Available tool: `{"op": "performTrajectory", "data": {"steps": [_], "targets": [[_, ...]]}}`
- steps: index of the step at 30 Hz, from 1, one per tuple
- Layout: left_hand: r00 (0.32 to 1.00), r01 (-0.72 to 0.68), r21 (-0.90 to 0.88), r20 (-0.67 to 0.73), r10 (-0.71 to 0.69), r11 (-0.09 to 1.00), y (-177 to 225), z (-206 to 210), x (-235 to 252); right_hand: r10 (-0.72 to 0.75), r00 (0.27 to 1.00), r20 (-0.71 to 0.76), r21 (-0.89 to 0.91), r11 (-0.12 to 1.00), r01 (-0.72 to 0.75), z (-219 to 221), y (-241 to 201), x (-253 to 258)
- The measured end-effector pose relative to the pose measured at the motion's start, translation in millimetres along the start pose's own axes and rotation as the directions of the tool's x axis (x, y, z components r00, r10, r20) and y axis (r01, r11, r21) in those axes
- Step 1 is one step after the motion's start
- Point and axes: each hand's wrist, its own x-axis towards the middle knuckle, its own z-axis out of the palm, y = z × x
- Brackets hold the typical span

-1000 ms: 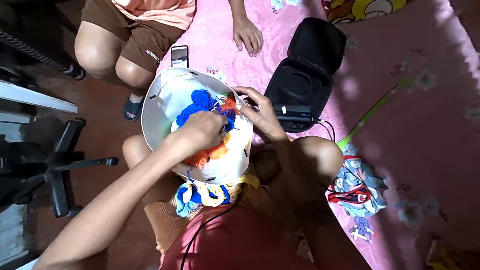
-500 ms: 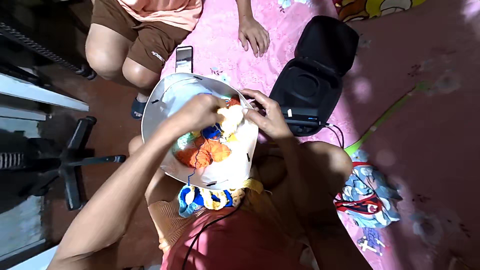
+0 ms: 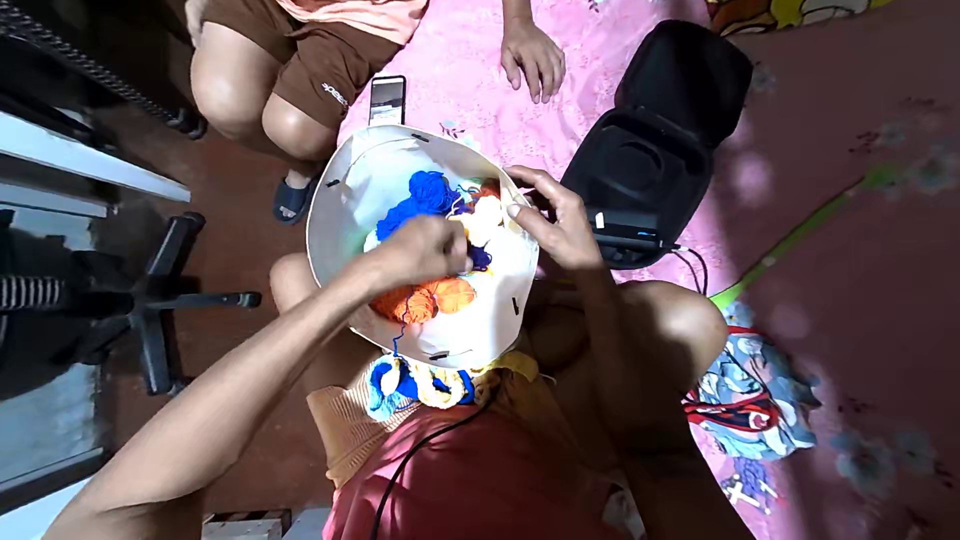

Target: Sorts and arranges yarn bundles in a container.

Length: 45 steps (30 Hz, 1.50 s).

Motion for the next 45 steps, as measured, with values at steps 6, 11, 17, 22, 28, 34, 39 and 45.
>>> {"op": "performTrajectory", "data": {"steps": [6,11,17,22,28,34,39,45], "targets": [[0.900,-0.028,0.630,0.353,-0.255,0.776,-2,62,17,-0.006,1.000,0.008,0.005,1.000,0.006,-1,3,5],[0.882,-0.039,0.657,0.376,-0.283,0.753,7,53,21,0.006,1.000,0.005,-0.041,0.999,-0.006,-4,-2,-3],[0.972,-0.170,-0.043,-0.169,0.160,0.985,4,-43,-8,-0.064,0.998,0.004,-0.052,0.997,0.064,-4,-3,3],[0.869,-0.185,-0.443,-0.491,-0.065,0.877,9,-87,-37,-0.071,0.997,0.017,-0.055,0.996,0.072,-1,-3,3],[0.879,-0.199,-0.441,-0.476,-0.040,0.875,8,-84,-43,-0.052,0.999,0.000,-0.074,0.996,0.052,-2,-3,-1],[0.982,0.019,-0.138,0.190,0.007,0.990,11,-47,-24,-0.062,0.998,0.015,-0.065,0.996,0.063,0,2,8],[0.770,0.220,0.601,0.376,-0.515,0.768,-8,8,-17,-0.025,1.000,0.015,-0.102,0.994,0.027,-4,1,0],[0.638,0.158,0.676,0.487,-0.597,0.719,-2,34,-41,-0.167,0.986,-0.012,-0.149,0.975,0.164,-4,2,9]]}}
